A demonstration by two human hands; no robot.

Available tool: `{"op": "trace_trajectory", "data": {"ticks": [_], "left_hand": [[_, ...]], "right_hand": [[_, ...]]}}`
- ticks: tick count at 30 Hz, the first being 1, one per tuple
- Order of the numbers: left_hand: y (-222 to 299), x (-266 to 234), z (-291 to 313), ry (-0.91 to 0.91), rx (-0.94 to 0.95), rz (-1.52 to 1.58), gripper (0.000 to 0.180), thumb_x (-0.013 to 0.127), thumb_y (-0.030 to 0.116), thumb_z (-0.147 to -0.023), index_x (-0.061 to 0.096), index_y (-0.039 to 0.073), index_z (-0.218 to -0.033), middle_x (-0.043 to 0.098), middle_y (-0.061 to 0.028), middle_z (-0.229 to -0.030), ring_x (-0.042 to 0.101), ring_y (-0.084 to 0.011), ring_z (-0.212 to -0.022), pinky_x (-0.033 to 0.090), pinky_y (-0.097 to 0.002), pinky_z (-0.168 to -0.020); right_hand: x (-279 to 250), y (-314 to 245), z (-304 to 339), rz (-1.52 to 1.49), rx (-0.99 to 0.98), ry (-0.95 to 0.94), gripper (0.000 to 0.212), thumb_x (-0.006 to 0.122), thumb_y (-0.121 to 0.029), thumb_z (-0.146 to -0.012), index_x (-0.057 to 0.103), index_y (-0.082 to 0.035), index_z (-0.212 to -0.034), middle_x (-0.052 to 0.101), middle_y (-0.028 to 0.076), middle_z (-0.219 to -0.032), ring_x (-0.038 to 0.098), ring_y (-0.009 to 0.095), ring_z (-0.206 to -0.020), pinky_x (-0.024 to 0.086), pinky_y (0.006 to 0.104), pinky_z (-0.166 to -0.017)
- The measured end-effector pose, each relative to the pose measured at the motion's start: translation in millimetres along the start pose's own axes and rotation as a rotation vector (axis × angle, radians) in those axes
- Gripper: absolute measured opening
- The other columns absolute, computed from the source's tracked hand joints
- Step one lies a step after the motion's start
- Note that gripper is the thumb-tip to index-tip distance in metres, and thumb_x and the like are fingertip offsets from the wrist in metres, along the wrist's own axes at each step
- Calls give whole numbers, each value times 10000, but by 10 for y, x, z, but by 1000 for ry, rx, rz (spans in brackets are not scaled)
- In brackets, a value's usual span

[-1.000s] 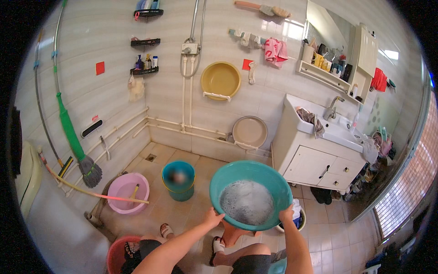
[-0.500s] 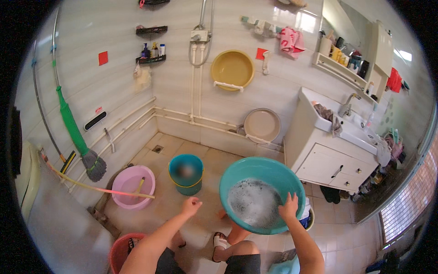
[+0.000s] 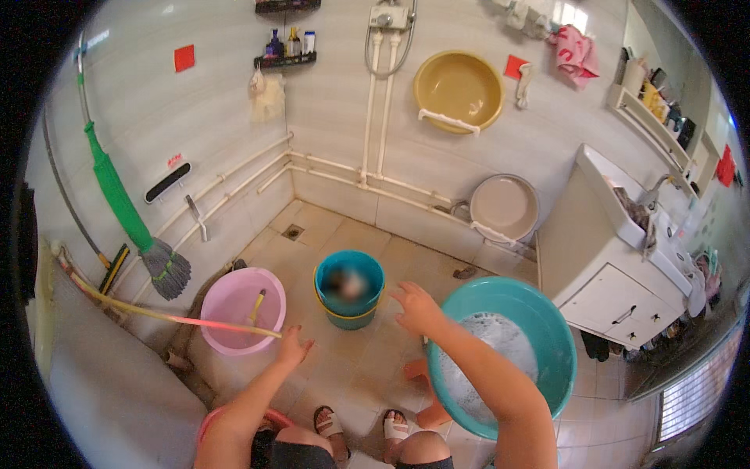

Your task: The person sits on a small stool and hand-washes a dark garment in a teal basin filled with soapy water. They scrub and agitate the fabric, then wring it out and place it into a pink basin. Finally, they pour the soapy water from the teal basin into a blue bucket.

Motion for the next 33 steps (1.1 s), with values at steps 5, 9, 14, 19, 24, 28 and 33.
{"op": "trace_trajectory", "data": {"ticks": [5,9,14,19,24,28,33], "left_hand": [[-204,267,-471,-36,-8,10,559,644,253,-722,451,-33,-1162,382,-276,-1242,383,-394,-1152,339,-419,-948],[-468,663,-974,30,94,-14,543,640,230,-721,454,-40,-1154,391,-292,-1220,388,-407,-1138,342,-423,-943],[-580,881,-1283,-27,6,-26,591,667,202,-698,421,-44,-1176,350,-290,-1250,382,-419,-1133,341,-435,-938],[-117,470,-1326,-65,46,-299,699,683,193,-684,335,-7,-1256,282,-251,-1311,316,-402,-1188,297,-468,-960],[351,-156,-1503,-96,79,-485,752,685,216,-686,294,30,-1301,234,-214,-1355,248,-376,-1245,240,-505,-987],[757,-596,-1681,-134,115,-556,765,674,241,-693,276,35,-1312,217,-202,-1372,226,-384,-1256,216,-532,-988],[1278,-967,-1947,-176,163,-614,761,629,345,-724,271,23,-1313,211,-199,-1374,218,-370,-1262,196,-509,-1002]], "right_hand": [[558,451,-901,43,121,-443,514,618,-162,-711,478,-82,-1200,476,157,-1210,455,314,-1110,384,374,-924],[1124,749,-1600,135,190,-684,497,609,-153,-716,485,-89,-1192,509,133,-1177,492,303,-1064,423,383,-871],[2015,1012,-1949,276,96,-808,514,631,-125,-686,498,-104,-1183,539,107,-1139,519,297,-1025,455,393,-815],[2077,967,-1674,174,1,-755,660,619,-98,-702,351,-109,-1305,383,181,-1296,421,325,-1152,405,414,-896],[1768,943,-1498,93,-7,-474,535,498,-58,-759,380,-109,-1278,377,175,-1298,411,332,-1155,357,448,-925],[1393,964,-1397,86,146,-448,695,622,-105,-705,302,-128,-1321,271,169,-1365,321,311,-1234,309,435,-981],[675,907,-1421,-48,310,-368,640,557,-65,-723,312,-122,-1312,280,176,-1358,324,317,-1228,318,458,-963]]}}
Point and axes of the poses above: each hand's wrist, its own z-axis away from the middle knuckle, its own x-axis out of the palm, y = z × x, the point moved 3 cm from there along -z, towards the middle knuckle
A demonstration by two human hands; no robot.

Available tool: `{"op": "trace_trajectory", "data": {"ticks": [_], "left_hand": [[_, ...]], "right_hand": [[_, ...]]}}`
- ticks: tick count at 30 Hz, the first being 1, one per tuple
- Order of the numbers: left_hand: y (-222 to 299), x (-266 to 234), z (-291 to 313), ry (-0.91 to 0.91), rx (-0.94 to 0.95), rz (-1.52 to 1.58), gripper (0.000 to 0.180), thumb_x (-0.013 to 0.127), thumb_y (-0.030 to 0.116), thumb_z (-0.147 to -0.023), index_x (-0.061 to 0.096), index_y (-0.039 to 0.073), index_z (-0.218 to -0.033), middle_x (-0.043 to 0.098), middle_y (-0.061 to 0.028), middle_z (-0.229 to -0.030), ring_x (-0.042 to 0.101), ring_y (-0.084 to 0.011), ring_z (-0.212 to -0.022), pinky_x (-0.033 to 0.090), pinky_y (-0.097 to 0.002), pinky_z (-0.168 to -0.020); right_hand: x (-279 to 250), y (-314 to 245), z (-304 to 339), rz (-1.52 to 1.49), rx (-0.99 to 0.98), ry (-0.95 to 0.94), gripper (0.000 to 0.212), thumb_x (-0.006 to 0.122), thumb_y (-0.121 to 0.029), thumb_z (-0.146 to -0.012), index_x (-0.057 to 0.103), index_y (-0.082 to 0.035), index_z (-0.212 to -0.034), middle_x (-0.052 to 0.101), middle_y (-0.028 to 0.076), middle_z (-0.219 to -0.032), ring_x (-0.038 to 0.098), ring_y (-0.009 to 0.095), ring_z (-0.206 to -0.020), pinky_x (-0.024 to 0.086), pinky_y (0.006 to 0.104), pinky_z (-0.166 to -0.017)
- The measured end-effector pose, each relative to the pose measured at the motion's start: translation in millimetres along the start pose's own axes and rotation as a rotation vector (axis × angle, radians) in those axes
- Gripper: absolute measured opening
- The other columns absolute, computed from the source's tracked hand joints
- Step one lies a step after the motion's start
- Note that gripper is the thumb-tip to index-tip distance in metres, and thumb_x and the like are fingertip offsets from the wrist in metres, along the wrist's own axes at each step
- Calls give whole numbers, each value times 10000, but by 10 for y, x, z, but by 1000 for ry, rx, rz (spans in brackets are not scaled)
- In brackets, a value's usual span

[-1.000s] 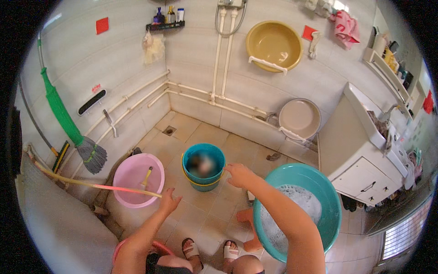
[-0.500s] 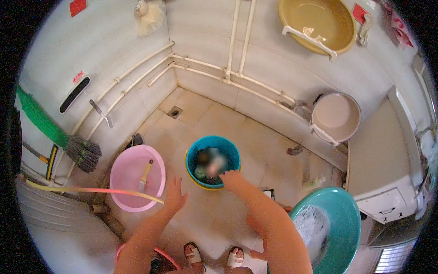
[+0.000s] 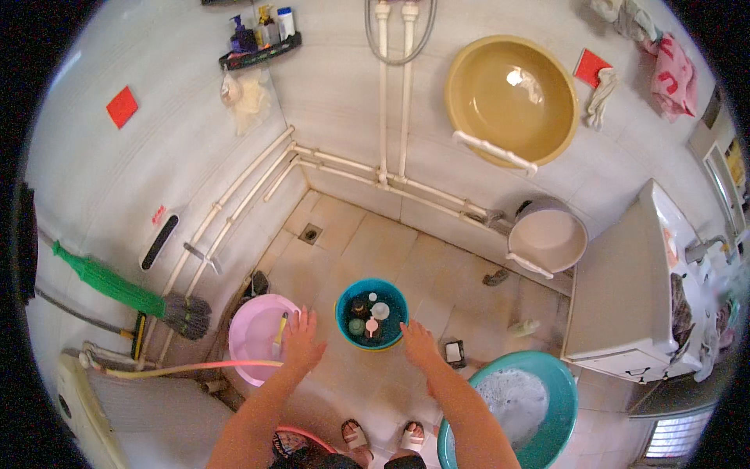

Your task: The person sits on a small stool and hand-washes a dark garment in a teal basin filled with soapy water. They scrub and agitate the fabric, then wring it out and place it into a pink basin. Finally, they pour the soapy water from the teal basin into a blue bucket.

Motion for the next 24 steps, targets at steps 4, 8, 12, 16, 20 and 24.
{"op": "trace_trajectory", "data": {"ticks": [4,8,12,16,20,24], "left_hand": [[175,-439,-281,5,51,37,756,646,321,-711,285,27,-1307,200,-199,-1381,211,-379,-1266,204,-536,-989],[299,-685,-535,-42,41,160,758,686,267,-676,309,40,-1294,211,-201,-1375,195,-399,-1267,185,-582,-976],[306,-599,-749,-120,10,145,756,687,272,-675,308,49,-1290,193,-192,-1382,197,-403,-1262,192,-582,-975],[324,-372,-1038,-199,31,85,778,690,290,-671,292,56,-1297,182,-180,-1388,200,-395,-1263,197,-579,-978],[145,127,-1208,-358,-82,54,779,685,321,-679,288,69,-1300,205,-174,-1382,208,-386,-1264,217,-587,-966],[-162,1087,-1395,-409,-161,162,762,677,355,-688,299,61,-1282,238,-179,-1367,237,-384,-1252,259,-586,-944]], "right_hand": [[-423,18,72,-9,81,3,641,539,-72,-734,289,-115,-1322,282,175,-1357,339,316,-1220,320,445,-967],[-497,92,54,-121,178,-24,733,615,-130,-695,246,-114,-1328,255,198,-1359,340,354,-1202,340,424,-963],[-500,32,15,-304,242,-57,729,611,-162,-709,234,-103,-1330,271,207,-1348,364,374,-1179,352,426,-955],[-428,90,0,-411,341,-131,728,604,-182,-721,224,-102,-1336,314,207,-1324,390,378,-1157,360,417,-951],[26,378,-191,-601,540,-222,701,590,-204,-732,245,-63,-1326,365,220,-1286,419,356,-1141,375,405,-936],[583,683,-416,-657,531,-239,683,578,-260,-744,273,-23,-1308,460,234,-1203,466,350,-1097,390,399,-917]]}}
Point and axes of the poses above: each hand's wrist, its own z-axis away from the middle knuckle, its own x-axis out of the palm, y = z × x, the point moved 3 cm from there along -z, towards the middle knuckle
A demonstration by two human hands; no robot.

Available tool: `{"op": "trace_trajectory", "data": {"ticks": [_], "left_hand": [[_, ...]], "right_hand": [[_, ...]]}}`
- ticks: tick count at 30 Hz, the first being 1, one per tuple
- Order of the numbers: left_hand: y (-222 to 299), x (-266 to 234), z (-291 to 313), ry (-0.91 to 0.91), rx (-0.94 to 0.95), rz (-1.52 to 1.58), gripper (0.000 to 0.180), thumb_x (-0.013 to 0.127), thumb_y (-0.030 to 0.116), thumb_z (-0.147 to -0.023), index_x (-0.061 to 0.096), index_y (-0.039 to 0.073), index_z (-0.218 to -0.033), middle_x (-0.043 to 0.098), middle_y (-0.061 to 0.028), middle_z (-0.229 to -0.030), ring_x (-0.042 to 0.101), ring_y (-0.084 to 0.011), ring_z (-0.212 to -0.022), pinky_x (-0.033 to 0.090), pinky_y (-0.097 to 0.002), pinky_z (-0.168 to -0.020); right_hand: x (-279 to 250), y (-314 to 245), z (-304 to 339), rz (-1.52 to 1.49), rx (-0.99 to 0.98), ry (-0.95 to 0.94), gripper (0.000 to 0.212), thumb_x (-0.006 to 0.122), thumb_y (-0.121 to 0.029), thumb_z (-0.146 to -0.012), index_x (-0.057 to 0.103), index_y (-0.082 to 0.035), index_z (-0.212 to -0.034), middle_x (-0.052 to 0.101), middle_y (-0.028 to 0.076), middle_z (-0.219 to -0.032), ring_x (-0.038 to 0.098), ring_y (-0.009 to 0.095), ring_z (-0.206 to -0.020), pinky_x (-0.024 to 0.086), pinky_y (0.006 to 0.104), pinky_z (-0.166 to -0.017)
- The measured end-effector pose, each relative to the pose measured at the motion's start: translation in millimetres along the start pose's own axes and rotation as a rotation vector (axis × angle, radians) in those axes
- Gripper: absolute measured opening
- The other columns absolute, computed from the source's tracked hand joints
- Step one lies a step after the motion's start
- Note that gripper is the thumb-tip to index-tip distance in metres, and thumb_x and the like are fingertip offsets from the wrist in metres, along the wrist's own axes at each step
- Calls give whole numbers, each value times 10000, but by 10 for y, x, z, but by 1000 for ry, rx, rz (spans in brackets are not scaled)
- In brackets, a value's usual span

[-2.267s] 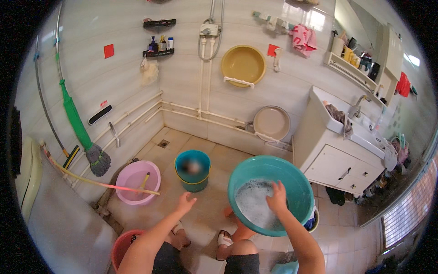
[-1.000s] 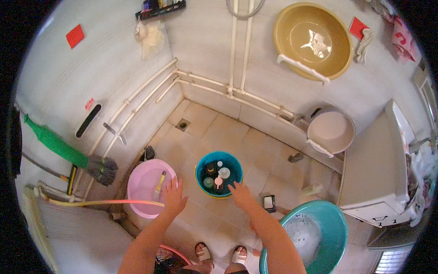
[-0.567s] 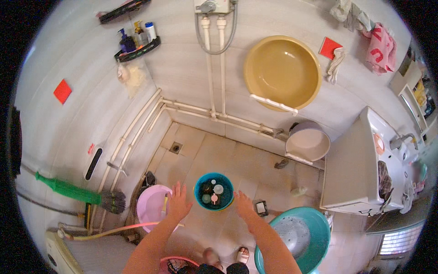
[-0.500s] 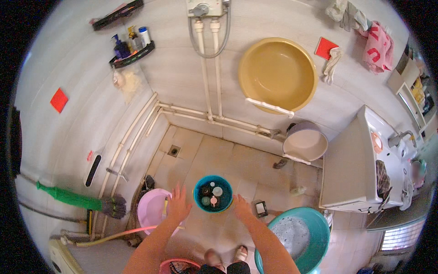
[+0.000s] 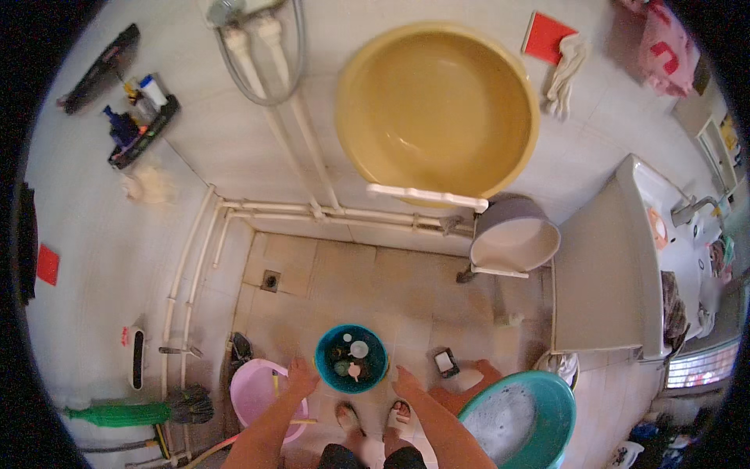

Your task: The person sits on a small stool and hand-washes a dark garment in a teal basin filled with soapy water. They scrub and agitate the fabric, then wring it out and place it into a pink basin. Finally, they pour the soapy water from the teal basin into a blue bucket.

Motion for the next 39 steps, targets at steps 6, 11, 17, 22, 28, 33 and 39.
{"op": "trace_trajectory", "data": {"ticks": [6,11,17,22,28,33,39], "left_hand": [[-195,624,-606,-209,-82,-43,839,704,332,-655,232,32,-1281,362,-194,-1278,385,-416,-1135,364,-471,-913],[-1073,1875,-1146,-183,-61,144,657,719,248,-630,409,-10,-1149,493,-202,-1141,502,-367,-1004,410,-400,-872],[-271,1479,-1185,-311,-142,594,447,713,90,-556,547,-19,-957,577,-156,-967,576,-232,-844,477,-341,-714],[474,1741,-1696,-482,-140,885,420,652,35,-609,526,-4,-1007,585,-128,-961,578,-217,-822,482,-317,-665],[1616,1609,-2382,-406,373,946,410,593,45,-728,500,34,-1127,556,-133,-1093,573,-181,-818,464,-309,-718],[1606,1558,-2604,-440,289,899,325,562,37,-761,531,31,-1084,576,-106,-1039,575,-167,-798,476,-288,-652],[1265,1659,-2804,-379,229,803,278,574,49,-774,540,31,-1049,599,-80,-941,584,-166,-735,481,-281,-601]], "right_hand": [[403,273,-765,-75,145,90,655,554,-321,-775,294,-26,-1298,531,251,-1094,525,372,-1008,415,421,-864],[699,268,-1316,-159,202,208,465,544,-284,-773,448,-28,-1148,560,272,-986,548,387,-937,433,456,-805],[445,346,-1608,-4,84,316,253,529,-220,-761,544,-23,-918,588,241,-867,567,394,-836,457,472,-727],[-351,1123,-1967,-44,179,491,265,536,-222,-769,563,-17,-935,583,236,-897,562,398,-840,456,460,-739],[-927,2998,-2118,-240,400,987,245,549,-120,-735,559,30,-928,597,231,-756,607,368,-664,509,450,-563],[-1296,3110,-1955,-891,526,1130,213,489,-114,-751,548,84,-805,586,282,-788,605,370,-653,492,450,-529],[-1483,2751,-2158,-1594,330,1394,434,465,-333,-873,502,98,-834,575,226,-696,579,313,-503,440,370,-332]]}}
Point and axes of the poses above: each hand's wrist, its own z-axis away from the middle knuckle, its own x-axis out of the palm, y = z × x, the point moved 3 cm from there along -z, towards the middle knuckle
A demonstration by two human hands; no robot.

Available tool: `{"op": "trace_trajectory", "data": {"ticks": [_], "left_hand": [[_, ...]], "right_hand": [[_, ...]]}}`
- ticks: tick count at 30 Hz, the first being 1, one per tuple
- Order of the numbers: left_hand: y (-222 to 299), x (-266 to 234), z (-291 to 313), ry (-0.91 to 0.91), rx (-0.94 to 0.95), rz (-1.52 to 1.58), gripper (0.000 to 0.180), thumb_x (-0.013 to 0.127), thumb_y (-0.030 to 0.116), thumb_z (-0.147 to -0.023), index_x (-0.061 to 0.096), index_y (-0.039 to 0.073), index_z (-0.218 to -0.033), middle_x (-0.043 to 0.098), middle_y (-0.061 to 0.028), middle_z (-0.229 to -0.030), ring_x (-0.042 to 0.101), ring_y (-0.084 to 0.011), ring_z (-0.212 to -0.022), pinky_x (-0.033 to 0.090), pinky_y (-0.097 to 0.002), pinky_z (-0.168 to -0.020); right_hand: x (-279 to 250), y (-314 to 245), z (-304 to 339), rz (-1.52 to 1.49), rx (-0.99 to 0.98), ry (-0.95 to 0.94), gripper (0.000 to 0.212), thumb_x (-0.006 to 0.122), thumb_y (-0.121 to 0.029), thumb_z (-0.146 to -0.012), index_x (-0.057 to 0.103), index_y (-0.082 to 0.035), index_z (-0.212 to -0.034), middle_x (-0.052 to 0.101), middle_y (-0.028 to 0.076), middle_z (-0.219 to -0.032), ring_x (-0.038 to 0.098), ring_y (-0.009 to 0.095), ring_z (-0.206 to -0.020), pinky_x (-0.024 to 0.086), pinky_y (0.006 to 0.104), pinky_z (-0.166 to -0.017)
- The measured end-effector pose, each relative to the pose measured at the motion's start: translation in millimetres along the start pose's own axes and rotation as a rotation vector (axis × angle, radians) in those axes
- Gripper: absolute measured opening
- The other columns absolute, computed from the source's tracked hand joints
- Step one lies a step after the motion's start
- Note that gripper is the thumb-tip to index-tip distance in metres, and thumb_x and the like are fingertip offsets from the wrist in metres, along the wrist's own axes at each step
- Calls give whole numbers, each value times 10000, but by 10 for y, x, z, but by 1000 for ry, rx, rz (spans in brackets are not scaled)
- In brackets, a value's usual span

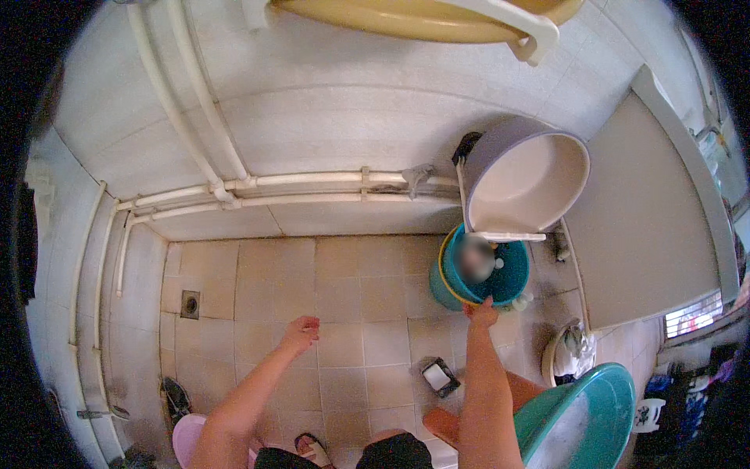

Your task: The person sits on a small stool and hand-washes a dark garment in a teal basin filled with soapy water. They scrub and agitate the fabric, then wring it out and place it into a pink basin. Finally, they pour the soapy water from the teal basin into a blue bucket.

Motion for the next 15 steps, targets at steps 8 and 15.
{"op": "trace_trajectory", "data": {"ticks": [8,15], "left_hand": [[16,-310,-90,197,280,-430,415,603,120,-748,488,9,-1131,528,-160,-1118,600,-259,-785,471,-337,-742],[-380,-659,13,205,143,-482,462,610,152,-751,459,3,-1162,505,-197,-1127,591,-271,-794,460,-345,-773]], "right_hand": [[-726,1089,583,1612,-175,-473,1206,724,-531,-580,-81,-116,-1376,135,211,-1398,196,357,-1278,193,455,-1038],[-1268,1586,878,1853,144,-247,1240,806,-379,-511,-43,-99,-1370,149,183,-1380,258,361,-1247,258,408,-1028]]}}
Point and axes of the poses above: each hand's wrist, its own z-axis away from the middle knuckle, its own x-axis out of the palm, y = z × x, the point moved 3 cm from there along -z, towards the middle knuckle
